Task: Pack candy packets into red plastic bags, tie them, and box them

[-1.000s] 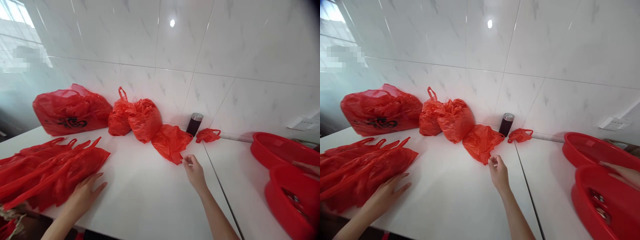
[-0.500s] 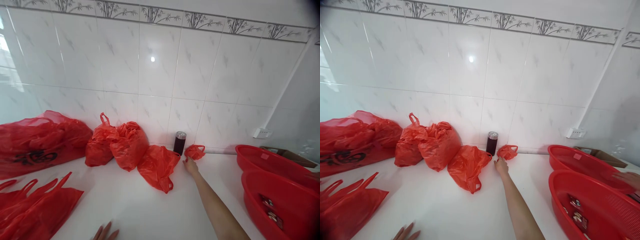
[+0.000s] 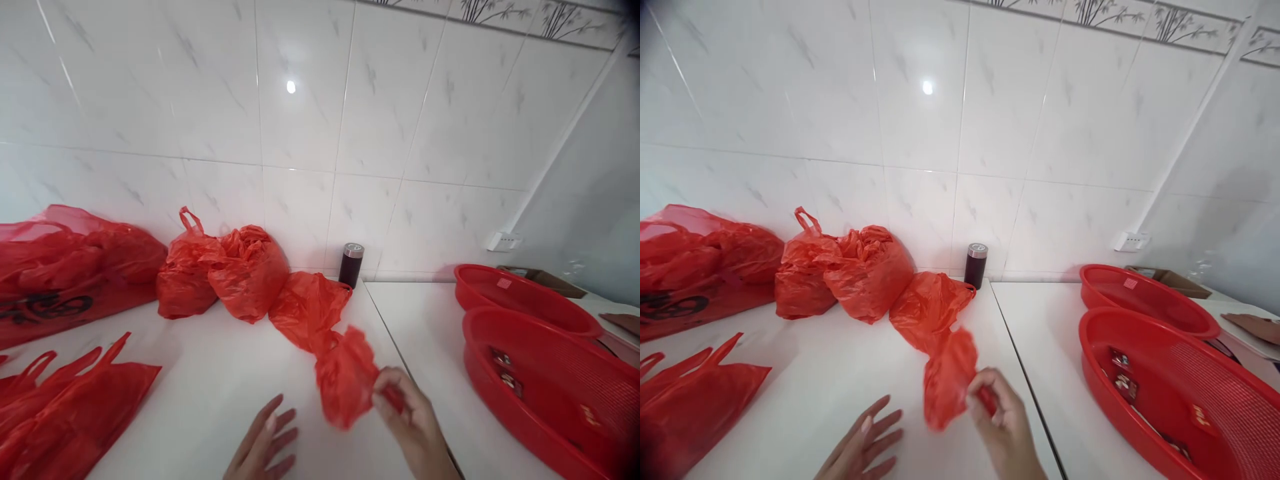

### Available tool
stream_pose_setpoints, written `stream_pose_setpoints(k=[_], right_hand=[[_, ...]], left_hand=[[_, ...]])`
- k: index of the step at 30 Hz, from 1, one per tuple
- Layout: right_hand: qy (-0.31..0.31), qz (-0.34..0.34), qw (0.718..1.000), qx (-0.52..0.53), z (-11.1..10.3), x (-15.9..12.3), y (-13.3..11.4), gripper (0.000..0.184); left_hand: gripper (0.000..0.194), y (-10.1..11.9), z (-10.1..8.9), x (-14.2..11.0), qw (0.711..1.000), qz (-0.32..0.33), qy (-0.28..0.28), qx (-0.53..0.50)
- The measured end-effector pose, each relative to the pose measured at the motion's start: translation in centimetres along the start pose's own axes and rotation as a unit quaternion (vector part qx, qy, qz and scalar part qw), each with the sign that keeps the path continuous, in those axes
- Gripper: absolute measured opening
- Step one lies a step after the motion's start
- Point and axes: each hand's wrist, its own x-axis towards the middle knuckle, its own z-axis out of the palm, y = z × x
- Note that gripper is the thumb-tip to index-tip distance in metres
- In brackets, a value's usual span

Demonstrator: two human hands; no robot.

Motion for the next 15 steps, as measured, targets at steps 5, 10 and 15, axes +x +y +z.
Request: stream_pose_setpoints(k=[5, 10, 15], right_hand=[[0.002, 0.099, 0.987, 0.128, 1.2, -5.1, 0.8, 0.030], [0.193, 0.144, 0.943, 0.231, -3.5, -4.3, 3.0, 0.026], [0.202, 0.177, 0.955, 0.124, -4.7, -3.7, 4.1, 0.030]], left_hand=[[0.036, 1.1, 4.6, 1.3, 0.981, -0.034, -0.049, -0.183], [0.021, 2.1, 1.3, 1.8, 0.966, 0.057, 0.110, -0.227], [0.021, 1.8, 0.1, 0.6, 0.973, 0.052, 0.127, -0.184]])
